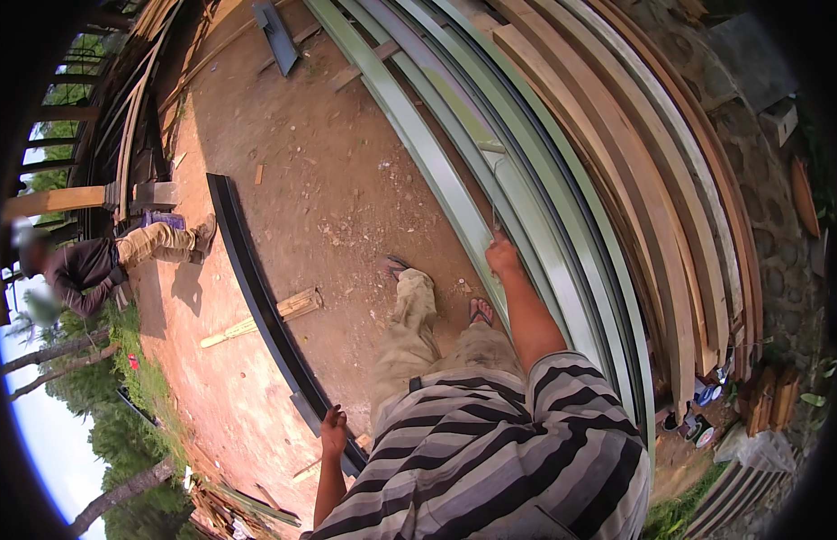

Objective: The person paints several long metal beams with a paint roller, moving along their length to cover the top surfaces.

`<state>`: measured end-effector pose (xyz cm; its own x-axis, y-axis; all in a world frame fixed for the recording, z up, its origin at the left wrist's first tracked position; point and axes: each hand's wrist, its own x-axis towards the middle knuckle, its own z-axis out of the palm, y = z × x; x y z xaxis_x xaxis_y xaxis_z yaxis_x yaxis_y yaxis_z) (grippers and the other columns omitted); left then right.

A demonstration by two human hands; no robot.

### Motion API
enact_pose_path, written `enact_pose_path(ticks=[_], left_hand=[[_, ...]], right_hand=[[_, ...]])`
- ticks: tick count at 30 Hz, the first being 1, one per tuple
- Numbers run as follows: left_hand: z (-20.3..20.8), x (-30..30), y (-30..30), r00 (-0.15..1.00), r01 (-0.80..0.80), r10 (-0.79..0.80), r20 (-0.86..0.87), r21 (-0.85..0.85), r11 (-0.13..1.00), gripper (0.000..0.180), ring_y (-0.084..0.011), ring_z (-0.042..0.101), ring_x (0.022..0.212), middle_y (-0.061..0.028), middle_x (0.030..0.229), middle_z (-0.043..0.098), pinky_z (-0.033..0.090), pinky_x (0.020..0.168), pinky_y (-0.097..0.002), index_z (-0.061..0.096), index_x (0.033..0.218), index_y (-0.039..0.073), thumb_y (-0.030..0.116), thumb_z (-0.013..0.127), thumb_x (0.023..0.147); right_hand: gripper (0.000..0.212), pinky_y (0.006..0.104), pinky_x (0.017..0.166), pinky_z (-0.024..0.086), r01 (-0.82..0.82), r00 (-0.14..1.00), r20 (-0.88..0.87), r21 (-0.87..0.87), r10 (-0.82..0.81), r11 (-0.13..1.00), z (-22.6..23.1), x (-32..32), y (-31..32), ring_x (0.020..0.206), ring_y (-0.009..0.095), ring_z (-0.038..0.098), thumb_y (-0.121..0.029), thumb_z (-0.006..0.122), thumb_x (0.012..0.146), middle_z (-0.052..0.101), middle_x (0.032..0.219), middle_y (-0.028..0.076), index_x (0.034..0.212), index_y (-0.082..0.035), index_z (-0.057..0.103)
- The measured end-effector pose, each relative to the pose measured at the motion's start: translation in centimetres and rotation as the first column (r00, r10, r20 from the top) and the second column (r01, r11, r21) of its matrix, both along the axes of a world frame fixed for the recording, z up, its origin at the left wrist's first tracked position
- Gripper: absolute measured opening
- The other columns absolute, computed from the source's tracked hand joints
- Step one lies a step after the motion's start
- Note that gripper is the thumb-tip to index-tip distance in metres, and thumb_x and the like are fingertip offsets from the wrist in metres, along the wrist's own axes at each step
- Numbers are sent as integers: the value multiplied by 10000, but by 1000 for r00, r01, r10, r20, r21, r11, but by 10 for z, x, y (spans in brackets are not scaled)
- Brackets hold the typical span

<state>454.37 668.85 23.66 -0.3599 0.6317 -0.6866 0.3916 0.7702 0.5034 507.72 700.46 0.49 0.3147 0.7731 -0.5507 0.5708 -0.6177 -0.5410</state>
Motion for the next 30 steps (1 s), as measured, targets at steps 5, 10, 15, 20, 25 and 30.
enact_pose_path(ticks=[5,10,15,20,25,30], left_hand=[[-40,-58,67,1000,-15,15,-3,-52,999,390,-199,649,1049,-136,1150,716,501,946,-325,598,1371,-7,129,610,1005],[-79,-99,223,986,168,-169,-2,-93,981,408,-213,673,1031,-178,1127,724,517,933,-342,595,1377,-11,160,586,1006],[-28,-144,362,997,-13,18,77,-58,998,418,-224,661,1115,-147,1236,693,523,927,-335,574,1402,-13,195,587,1040],[-8,-164,456,984,-136,139,111,-34,990,372,-161,650,1030,-93,1202,684,494,799,-268,600,1377,15,175,607,1041],[-37,-189,458,994,-26,30,105,-34,999,365,-172,635,955,-87,1157,687,507,877,-319,600,1354,-27,138,603,1028],[-42,-189,492,991,105,-95,95,-104,989,372,-198,629,1114,-130,1248,680,494,971,-319,595,1362,-39,127,599,1029]], right_hand=[[508,493,869,588,86,989,-112,-95,-97,992,14,-48,95,927,440,735,-194,496,1008,693,1203,290,1509,-115,521],[506,459,622,594,88,993,75,82,-95,993,-39,-33,173,651,343,710,-203,484,1032,729,967,265,1534,-145,502],[492,408,465,530,314,935,-144,-90,-324,945,15,-89,242,477,233,601,-245,483,1069,674,721,178,1558,-191,484],[471,409,440,513,308,949,-53,-75,-312,949,38,-61,155,436,205,554,-227,476,1083,635,639,142,1553,-209,495],[459,403,441,522,326,928,-116,-204,-354,923,58,-68,175,455,197,570,-234,482,1085,641,658,132,1542,-197,503],[458,397,452,530,298,938,-117,-198,-325,934,44,-86,269,460,194,570,-243,479,1083,634,665,127,1537,-193,508]])
